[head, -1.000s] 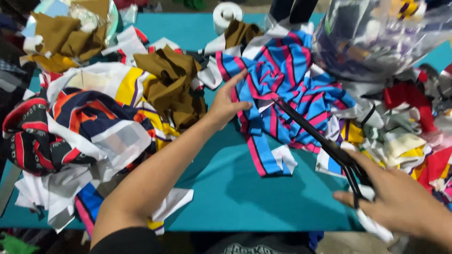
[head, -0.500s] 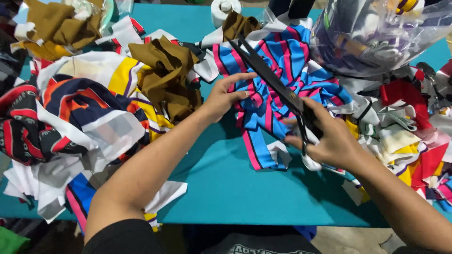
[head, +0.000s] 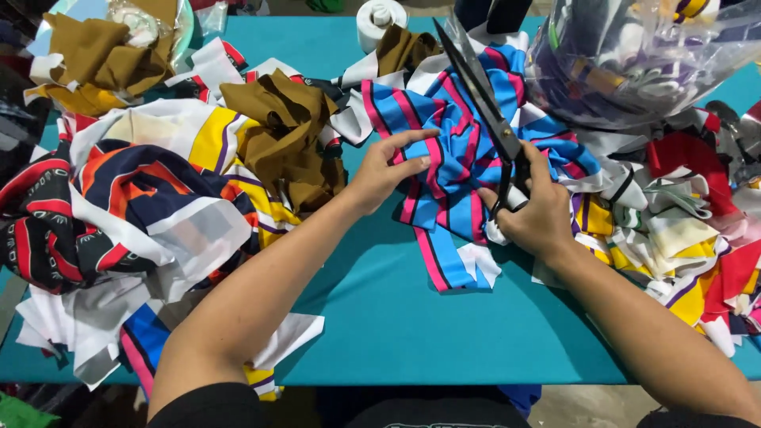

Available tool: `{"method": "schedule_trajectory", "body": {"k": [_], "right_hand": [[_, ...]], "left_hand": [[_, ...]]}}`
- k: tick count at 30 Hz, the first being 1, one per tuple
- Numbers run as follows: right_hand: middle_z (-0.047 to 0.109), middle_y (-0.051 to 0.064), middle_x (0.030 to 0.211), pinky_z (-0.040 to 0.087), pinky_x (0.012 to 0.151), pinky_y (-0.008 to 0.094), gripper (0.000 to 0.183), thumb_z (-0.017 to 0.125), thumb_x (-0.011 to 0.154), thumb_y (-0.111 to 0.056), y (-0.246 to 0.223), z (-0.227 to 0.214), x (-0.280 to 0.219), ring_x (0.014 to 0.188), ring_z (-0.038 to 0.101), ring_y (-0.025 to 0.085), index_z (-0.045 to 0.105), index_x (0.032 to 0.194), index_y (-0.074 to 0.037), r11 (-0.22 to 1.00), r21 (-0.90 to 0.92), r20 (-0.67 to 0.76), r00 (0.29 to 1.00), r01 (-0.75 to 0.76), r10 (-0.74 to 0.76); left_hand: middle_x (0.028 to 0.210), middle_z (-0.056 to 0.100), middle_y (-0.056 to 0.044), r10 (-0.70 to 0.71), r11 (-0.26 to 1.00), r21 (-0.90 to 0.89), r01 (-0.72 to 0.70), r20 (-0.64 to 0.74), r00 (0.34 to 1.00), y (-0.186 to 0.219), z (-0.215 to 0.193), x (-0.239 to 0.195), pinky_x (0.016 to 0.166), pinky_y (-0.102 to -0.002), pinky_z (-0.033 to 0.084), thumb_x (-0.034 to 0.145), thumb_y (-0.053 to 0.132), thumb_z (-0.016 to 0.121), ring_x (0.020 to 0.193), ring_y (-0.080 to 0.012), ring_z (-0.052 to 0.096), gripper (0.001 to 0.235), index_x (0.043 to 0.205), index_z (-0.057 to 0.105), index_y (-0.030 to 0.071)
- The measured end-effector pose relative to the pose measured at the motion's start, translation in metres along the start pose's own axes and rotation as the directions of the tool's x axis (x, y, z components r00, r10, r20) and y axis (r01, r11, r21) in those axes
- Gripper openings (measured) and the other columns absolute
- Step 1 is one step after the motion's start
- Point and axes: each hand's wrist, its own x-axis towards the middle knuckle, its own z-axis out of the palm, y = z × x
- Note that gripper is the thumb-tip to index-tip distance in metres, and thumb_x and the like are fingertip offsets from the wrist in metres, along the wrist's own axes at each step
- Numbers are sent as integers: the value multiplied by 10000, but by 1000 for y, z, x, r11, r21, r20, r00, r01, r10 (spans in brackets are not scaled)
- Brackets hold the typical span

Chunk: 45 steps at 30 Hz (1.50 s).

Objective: Cutting long strips of fabric from various colorful scraps using large fabric shears.

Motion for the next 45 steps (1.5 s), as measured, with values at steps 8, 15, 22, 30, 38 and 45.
{"method": "schedule_trajectory", "body": {"k": [8,15,22,30,38,45], "right_hand": [[721,95,726,555,718,432,870,879,747,-179,11,-29,9,743,731,364,557,1555,-207,976,-177,18,992,124,-123],[796,76,972,539,816,489,921,868,709,-374,32,-19,1,924,743,358,479,1542,-328,989,-146,325,944,-16,64],[749,107,767,560,772,439,940,855,637,-238,48,-18,9,801,747,358,552,1526,-276,945,-285,203,974,161,-104],[818,22,990,567,776,324,720,841,888,-207,34,-30,8,801,757,259,556,1536,-75,946,-151,-129,943,287,-307],[795,-60,1059,533,841,416,896,873,757,-262,19,-19,3,940,737,310,459,1552,-258,994,100,201,978,41,-60],[786,61,915,533,883,388,768,844,883,-191,7,-18,6,880,747,328,462,1546,-127,985,172,80,997,3,-17]], "left_hand": [[1397,637,-183,-23,998,55,21,43,999,4,-2,0,1029,-456,556,889,17,765,1330,-339,578,550,1419,642,100],[1416,626,-182,-2,986,164,-8,61,998,8,4,-3,1091,-473,513,812,-88,713,1388,-352,530,656,1437,606,79],[1305,689,-214,48,930,363,-57,35,998,4,10,-11,1147,-520,439,912,53,732,1360,-393,545,403,1309,681,-1],[782,747,-158,136,796,585,-155,76,988,24,28,-21,559,-327,535,989,63,636,554,-255,668,333,1312,641,148],[1308,665,-305,-393,807,589,-40,587,708,118,46,-25,931,-619,518,953,212,613,1103,-539,637,501,1430,570,64],[727,762,-47,-256,266,953,-143,213,943,71,9,10,673,-488,597,921,264,657,746,-352,751,222,1119,721,188]]}}
